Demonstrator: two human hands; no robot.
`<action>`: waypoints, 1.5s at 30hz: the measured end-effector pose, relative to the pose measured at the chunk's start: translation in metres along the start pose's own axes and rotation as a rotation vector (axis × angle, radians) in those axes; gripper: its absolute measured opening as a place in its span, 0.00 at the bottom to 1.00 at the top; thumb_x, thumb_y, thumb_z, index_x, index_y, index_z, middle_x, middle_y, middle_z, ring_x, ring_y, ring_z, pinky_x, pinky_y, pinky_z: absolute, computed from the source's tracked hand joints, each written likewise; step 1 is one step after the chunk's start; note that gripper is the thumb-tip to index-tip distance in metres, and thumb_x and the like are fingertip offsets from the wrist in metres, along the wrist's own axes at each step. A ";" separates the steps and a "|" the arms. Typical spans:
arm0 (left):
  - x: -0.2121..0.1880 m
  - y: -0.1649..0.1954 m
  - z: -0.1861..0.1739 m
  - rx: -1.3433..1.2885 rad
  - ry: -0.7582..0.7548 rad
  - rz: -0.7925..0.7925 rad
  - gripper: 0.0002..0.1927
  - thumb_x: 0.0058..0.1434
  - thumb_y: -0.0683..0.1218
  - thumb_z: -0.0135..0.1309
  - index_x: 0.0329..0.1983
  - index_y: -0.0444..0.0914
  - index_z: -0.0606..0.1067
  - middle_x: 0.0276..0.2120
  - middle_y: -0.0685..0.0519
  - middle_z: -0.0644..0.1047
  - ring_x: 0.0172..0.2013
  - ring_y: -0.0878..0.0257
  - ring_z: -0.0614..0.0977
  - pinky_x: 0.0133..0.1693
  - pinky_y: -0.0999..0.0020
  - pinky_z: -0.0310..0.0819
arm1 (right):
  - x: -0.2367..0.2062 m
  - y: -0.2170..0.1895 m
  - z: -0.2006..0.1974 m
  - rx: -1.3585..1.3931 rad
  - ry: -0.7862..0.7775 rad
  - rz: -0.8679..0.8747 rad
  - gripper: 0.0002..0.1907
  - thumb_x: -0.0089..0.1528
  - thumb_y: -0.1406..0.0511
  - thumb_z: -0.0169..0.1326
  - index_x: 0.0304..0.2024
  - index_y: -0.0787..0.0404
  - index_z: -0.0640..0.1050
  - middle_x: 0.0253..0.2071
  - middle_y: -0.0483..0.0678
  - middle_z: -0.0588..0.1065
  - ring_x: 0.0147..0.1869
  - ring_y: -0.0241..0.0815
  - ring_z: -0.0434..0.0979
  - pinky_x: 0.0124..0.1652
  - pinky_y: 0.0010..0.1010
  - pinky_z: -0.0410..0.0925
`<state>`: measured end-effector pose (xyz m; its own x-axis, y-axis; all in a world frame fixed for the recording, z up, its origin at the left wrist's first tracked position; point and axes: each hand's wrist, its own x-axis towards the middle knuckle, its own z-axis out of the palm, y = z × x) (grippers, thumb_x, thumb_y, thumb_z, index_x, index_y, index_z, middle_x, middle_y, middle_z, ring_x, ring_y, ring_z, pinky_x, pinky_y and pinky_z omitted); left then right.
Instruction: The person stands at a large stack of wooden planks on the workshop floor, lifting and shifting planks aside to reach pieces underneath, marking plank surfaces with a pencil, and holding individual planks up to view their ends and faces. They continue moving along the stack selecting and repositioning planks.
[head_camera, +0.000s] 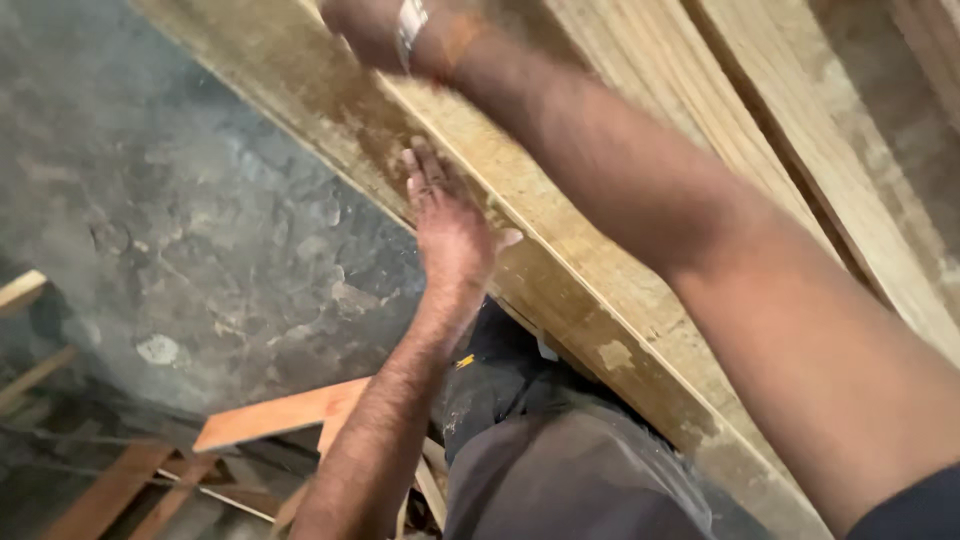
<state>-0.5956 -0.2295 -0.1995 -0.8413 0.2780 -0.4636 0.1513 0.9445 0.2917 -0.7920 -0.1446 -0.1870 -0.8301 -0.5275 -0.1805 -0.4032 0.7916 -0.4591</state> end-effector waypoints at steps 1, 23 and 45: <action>0.000 -0.001 0.000 0.031 0.005 0.018 0.74 0.38 0.67 0.71 0.74 0.21 0.45 0.75 0.28 0.37 0.76 0.37 0.37 0.74 0.51 0.33 | -0.024 0.002 0.019 0.018 0.082 -0.007 0.05 0.59 0.64 0.58 0.34 0.59 0.78 0.31 0.55 0.78 0.35 0.57 0.80 0.35 0.48 0.72; -0.221 0.184 0.174 0.460 -0.112 -0.043 0.74 0.45 0.79 0.58 0.76 0.23 0.46 0.74 0.25 0.38 0.75 0.34 0.39 0.72 0.50 0.34 | -0.814 -0.092 0.201 0.330 0.102 0.506 0.19 0.58 0.70 0.52 0.52 0.58 0.77 0.39 0.51 0.80 0.46 0.53 0.80 0.44 0.41 0.73; -0.279 0.239 0.198 0.402 -0.210 -0.003 0.68 0.50 0.73 0.60 0.73 0.19 0.47 0.73 0.21 0.39 0.74 0.30 0.37 0.72 0.47 0.26 | -0.364 -0.012 0.081 0.024 -0.318 0.017 0.05 0.59 0.71 0.53 0.35 0.66 0.80 0.31 0.59 0.80 0.33 0.50 0.81 0.31 0.38 0.73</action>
<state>-0.2223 -0.0464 -0.1661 -0.7246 0.2651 -0.6361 0.3731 0.9270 -0.0387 -0.4533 0.0128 -0.1860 -0.6730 -0.5873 -0.4496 -0.3777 0.7956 -0.4737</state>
